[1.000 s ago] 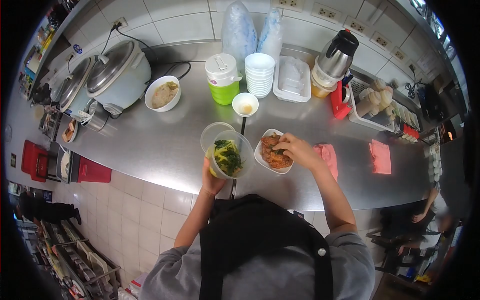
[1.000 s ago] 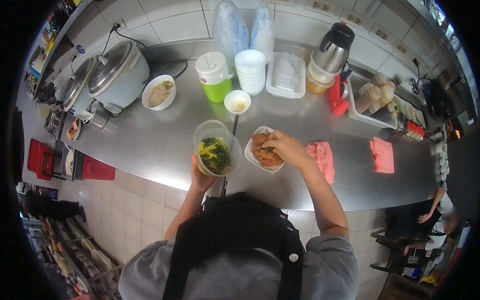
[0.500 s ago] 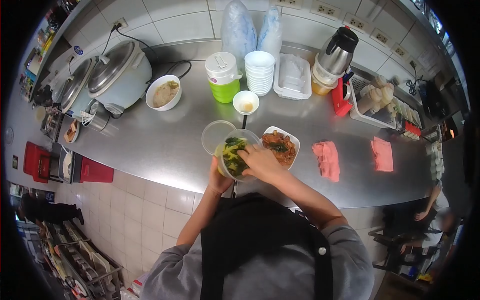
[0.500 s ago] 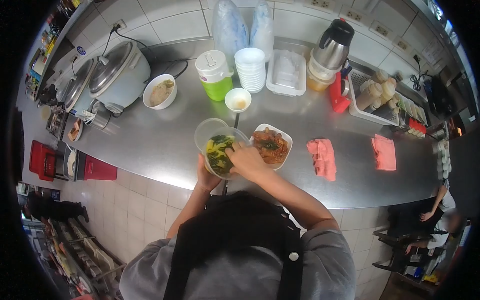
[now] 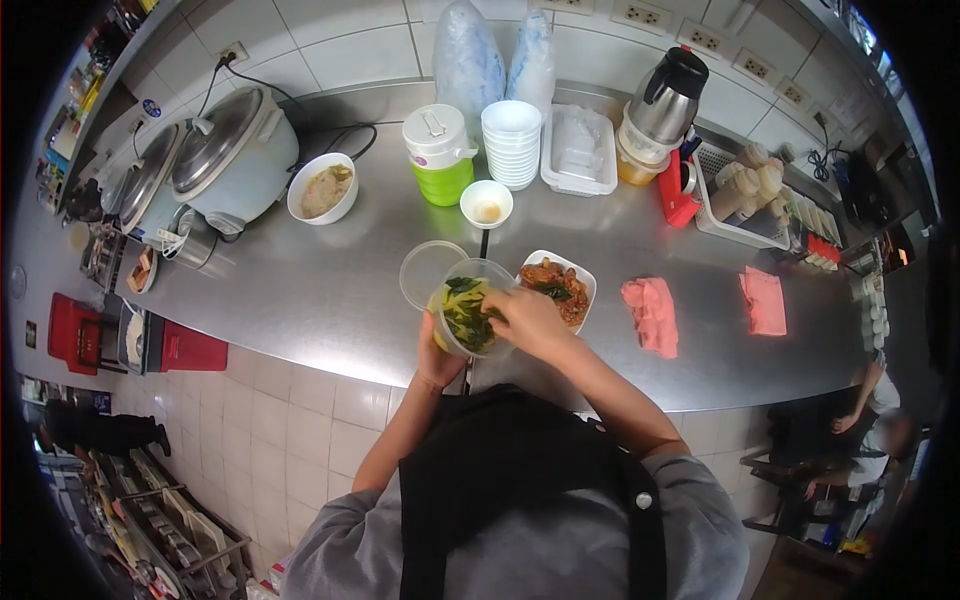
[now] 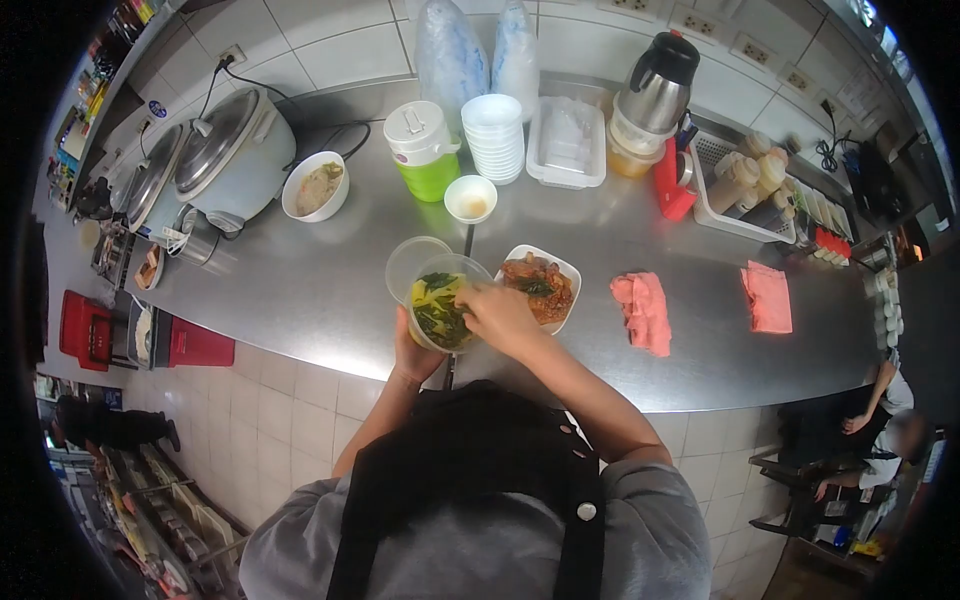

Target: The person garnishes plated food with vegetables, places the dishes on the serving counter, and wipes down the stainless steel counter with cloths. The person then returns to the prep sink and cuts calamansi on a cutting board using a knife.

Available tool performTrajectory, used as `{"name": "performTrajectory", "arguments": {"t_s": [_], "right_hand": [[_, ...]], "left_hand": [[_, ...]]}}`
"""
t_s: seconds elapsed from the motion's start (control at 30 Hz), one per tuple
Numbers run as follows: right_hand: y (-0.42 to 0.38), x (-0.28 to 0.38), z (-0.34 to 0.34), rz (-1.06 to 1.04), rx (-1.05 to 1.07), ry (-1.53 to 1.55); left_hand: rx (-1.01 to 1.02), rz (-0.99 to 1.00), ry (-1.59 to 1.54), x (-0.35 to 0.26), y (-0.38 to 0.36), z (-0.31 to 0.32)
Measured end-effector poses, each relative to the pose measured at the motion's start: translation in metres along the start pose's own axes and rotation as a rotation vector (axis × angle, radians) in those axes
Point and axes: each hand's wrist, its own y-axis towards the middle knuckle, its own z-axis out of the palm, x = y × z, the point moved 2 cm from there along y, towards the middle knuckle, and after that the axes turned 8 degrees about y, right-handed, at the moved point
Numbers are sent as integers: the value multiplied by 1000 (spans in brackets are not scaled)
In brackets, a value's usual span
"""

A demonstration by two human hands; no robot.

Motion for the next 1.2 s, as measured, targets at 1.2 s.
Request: {"name": "performTrajectory", "arguments": {"t_s": [1.2], "right_hand": [[-3,-37,-55,356,108,-271]], "left_hand": [[-11,78,-52,-29,-23,-17]]}}
